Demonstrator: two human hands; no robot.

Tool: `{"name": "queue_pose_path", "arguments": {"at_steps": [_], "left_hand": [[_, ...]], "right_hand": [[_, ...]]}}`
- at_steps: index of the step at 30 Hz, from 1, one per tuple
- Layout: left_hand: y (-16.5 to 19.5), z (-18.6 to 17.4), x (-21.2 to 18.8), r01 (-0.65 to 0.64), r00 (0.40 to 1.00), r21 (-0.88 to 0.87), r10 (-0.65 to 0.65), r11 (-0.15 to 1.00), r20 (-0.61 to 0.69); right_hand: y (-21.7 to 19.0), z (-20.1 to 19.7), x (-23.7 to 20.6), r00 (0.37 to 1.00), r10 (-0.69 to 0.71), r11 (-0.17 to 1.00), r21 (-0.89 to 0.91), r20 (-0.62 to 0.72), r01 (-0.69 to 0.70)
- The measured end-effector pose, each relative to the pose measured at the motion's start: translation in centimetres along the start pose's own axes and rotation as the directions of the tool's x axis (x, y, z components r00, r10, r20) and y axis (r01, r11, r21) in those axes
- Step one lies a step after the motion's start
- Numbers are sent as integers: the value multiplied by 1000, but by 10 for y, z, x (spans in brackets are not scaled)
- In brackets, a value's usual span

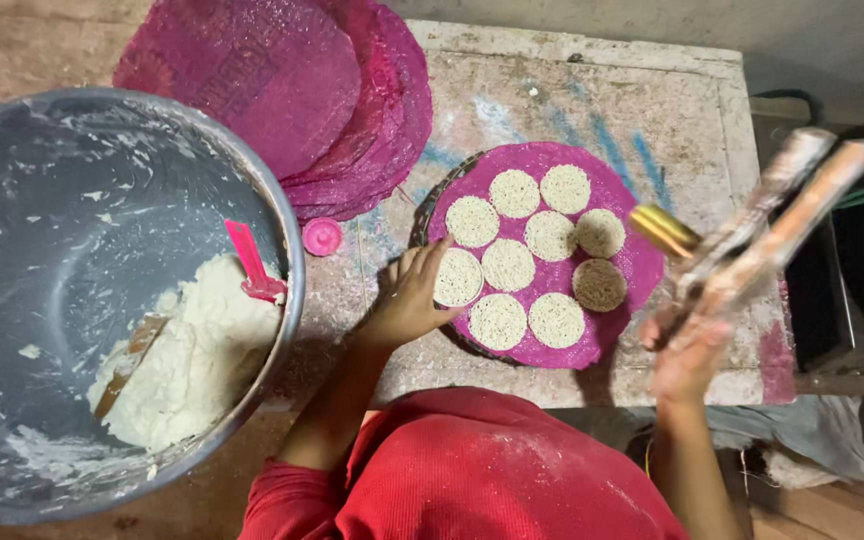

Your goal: The person scoops dough from a large basin into a handheld wooden press and squeezes the press to extrude flat round dough discs onto a pink mat. They arrange the finished discs on the mat and repeat the pressing cycle, filling the mat with discs.

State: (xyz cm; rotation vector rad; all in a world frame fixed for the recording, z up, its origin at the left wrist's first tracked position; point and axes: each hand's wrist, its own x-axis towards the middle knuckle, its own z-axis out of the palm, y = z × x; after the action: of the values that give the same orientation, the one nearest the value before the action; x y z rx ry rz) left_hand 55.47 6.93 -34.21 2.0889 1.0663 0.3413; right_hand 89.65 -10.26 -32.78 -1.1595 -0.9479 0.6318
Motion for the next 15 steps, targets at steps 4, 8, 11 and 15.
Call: {"name": "queue_pose_path", "arguments": {"at_steps": [4, 8, 11, 15], "left_hand": [[-1, -2, -5, -49, 995, -81, 41, 996, -96], [-25, 2, -35, 150, 953, 1, -144, 989, -268], [-49, 10, -58, 395, 868, 38, -359, 918, -344], [-63, 28, -72, 357, 848, 112, -272, 927, -455]], "right_hand": [[18, -58, -18, 951, 28, 1000, 22, -308, -23], [23, -101, -32, 853, -39, 685, -635, -520, -356], [24, -113, -43, 930, -197, 2, -949, -311, -317], [24, -107, -42, 918, -41, -64, -916, -395, -397]]}}
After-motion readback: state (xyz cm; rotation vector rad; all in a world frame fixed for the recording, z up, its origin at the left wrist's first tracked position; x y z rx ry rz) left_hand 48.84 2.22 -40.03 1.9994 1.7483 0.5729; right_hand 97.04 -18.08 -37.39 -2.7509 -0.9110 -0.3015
